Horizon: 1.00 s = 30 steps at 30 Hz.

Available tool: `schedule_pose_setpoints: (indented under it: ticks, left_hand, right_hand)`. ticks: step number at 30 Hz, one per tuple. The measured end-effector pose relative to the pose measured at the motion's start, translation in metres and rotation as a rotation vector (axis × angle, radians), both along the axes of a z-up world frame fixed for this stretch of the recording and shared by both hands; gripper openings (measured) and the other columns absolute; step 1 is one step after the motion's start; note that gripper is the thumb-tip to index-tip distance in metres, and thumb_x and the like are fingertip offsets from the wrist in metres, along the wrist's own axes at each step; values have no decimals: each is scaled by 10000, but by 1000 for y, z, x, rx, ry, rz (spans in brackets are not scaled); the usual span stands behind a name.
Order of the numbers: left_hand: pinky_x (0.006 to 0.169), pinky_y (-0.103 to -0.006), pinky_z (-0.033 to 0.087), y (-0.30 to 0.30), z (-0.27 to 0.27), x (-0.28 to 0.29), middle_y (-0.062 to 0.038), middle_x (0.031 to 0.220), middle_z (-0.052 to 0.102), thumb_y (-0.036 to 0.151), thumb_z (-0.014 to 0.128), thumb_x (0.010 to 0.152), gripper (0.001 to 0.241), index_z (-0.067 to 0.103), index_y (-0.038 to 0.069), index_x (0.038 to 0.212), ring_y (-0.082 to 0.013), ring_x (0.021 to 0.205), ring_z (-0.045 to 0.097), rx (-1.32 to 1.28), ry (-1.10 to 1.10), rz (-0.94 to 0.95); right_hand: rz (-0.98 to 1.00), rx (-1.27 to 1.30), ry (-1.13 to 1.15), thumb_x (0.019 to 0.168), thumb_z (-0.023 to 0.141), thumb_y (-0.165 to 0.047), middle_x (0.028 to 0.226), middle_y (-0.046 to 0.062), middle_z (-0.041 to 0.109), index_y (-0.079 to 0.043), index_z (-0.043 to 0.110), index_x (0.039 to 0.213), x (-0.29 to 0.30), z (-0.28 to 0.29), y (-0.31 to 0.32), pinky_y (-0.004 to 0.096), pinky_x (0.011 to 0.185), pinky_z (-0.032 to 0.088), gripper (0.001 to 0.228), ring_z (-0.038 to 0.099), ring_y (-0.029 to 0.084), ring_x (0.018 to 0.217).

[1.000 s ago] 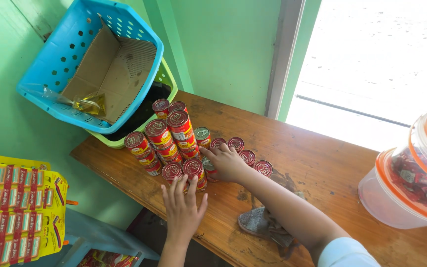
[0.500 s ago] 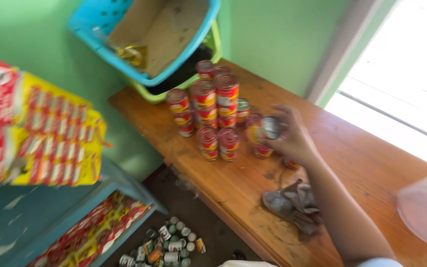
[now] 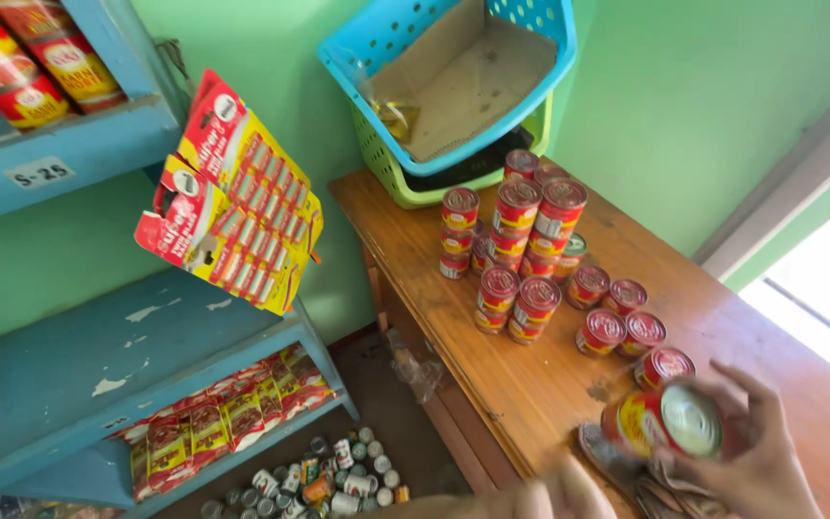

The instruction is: Wiping dust off various canned goods using a rag and arranging them neatly on wooden shelves.

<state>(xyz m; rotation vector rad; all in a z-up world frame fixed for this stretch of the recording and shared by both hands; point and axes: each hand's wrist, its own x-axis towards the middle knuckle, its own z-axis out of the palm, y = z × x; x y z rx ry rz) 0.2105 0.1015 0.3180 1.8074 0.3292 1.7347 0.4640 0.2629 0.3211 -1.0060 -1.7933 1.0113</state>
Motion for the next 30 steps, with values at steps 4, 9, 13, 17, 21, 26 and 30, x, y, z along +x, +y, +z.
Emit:
schedule_pose_setpoints:
  ticks: [4,9,13,17,21,26,30]
  left_hand:
    - [1033,-454,439,33,34,-23,-200,1254,455,452,621,886,575,369,62,1225,-356,1169,493,-138,225,97]
    - [1177,-404,339,40,-37,-6,-209,1548,401,149,614,755,916,237,52,1584,-323,1426,416,-794,467,-191]
    - [1062,-363,491,35,-78,-17,-127,1322,617,204,740,690,790,497,100,1434,-248,1220,609,-990,399,13]
    - [1081,-327,462,-2,-55,-51,-80,1328,598,469,847,738,925,434,53,1454,-168,1210,603,-924,-95,-17]
    - [977,-335,507,-23,-110,-93,-100,1219,635,498,838,816,814,488,20,1374,-187,1090,641,-838,-85,119]
    - [822,-305,597,-47,-141,-97,-95,1062,732,171,826,690,656,529,106,1271,-204,899,752,-871,108,656]
    - [819,-345,629,-59,-87,-75,-42,1088,749,173,871,623,761,526,180,1302,-215,979,779,-1081,317,838]
  right_hand:
    - [468,-151,445,441,1054,59,1273,314,703,-120,323,1505,8,-47,3,595,1028,624,1303,693,420,1249]
    - [453,152,313,792,820,-222,1264,243,751,-68,286,1523,-10,-95,-6,422,1060,601,918,740,313,1229]
    - [294,483,-394,609,746,-570,1530,133,535,-204,304,1547,11,-92,4,458,1137,514,1099,571,297,1411]
    - [-317,922,-992,800,566,-574,1383,-97,645,-605,616,1217,43,-177,-4,519,1165,570,421,667,197,1299]
    - [-414,650,-938,797,619,-509,1043,-45,781,-486,733,1098,51,-202,4,368,1069,606,323,742,198,1097]
    - [56,167,-342,804,749,-252,1061,-3,814,-140,775,1187,-22,-86,-32,248,809,595,400,799,131,911]
    - [534,570,18,920,640,-347,968,55,817,-103,682,1187,-157,-28,-94,353,661,613,365,781,226,746]
